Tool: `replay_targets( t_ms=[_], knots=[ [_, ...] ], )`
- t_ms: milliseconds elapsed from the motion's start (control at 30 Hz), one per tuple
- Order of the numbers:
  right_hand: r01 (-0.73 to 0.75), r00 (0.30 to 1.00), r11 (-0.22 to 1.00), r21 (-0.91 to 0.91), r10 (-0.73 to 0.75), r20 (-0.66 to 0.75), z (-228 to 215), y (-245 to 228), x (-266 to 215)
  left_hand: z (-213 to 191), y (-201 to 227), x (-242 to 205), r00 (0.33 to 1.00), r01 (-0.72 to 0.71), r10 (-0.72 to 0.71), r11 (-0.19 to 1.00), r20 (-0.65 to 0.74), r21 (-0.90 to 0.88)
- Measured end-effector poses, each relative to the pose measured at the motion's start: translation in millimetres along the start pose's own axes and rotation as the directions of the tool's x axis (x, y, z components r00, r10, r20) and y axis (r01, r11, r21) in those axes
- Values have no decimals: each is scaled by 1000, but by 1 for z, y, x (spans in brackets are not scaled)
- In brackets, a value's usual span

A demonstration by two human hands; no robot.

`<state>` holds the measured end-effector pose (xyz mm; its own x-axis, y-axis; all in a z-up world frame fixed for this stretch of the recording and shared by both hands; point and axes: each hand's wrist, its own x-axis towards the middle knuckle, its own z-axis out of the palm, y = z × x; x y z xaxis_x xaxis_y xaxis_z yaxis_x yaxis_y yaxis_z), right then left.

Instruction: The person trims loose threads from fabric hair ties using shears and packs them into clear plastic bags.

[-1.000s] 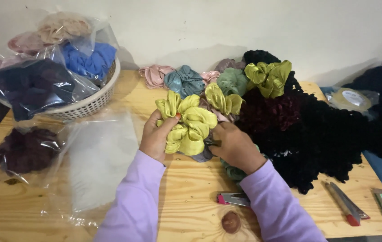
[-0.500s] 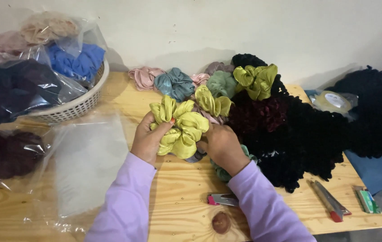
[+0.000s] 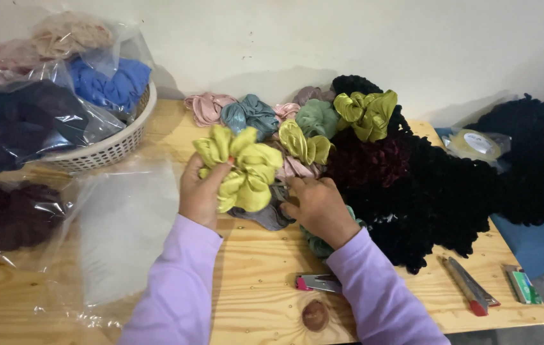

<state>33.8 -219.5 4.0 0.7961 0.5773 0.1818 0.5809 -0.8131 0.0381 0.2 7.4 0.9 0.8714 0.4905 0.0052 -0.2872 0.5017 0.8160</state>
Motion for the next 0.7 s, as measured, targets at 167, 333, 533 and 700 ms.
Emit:
replay_targets(
  t_ms=[167,333,533,700],
  knots=[
    [-60,994,988,144,45,104,-3,8,-2,4,15,-3,997,-17,12,997,-71,-72],
    [-39,996,972,233,20,85,-21,8,-4,7,17,-7,997,-7,0,996,-80,-90],
    [-65,998,973,222,61,28,15,29,3,5,7,-4,999,27,-30,997,-40,-76],
    [63,957,996,58,-43,-286,15,20,-2,11,14,-13,999,44,-44,998,8,-46]
  ],
)
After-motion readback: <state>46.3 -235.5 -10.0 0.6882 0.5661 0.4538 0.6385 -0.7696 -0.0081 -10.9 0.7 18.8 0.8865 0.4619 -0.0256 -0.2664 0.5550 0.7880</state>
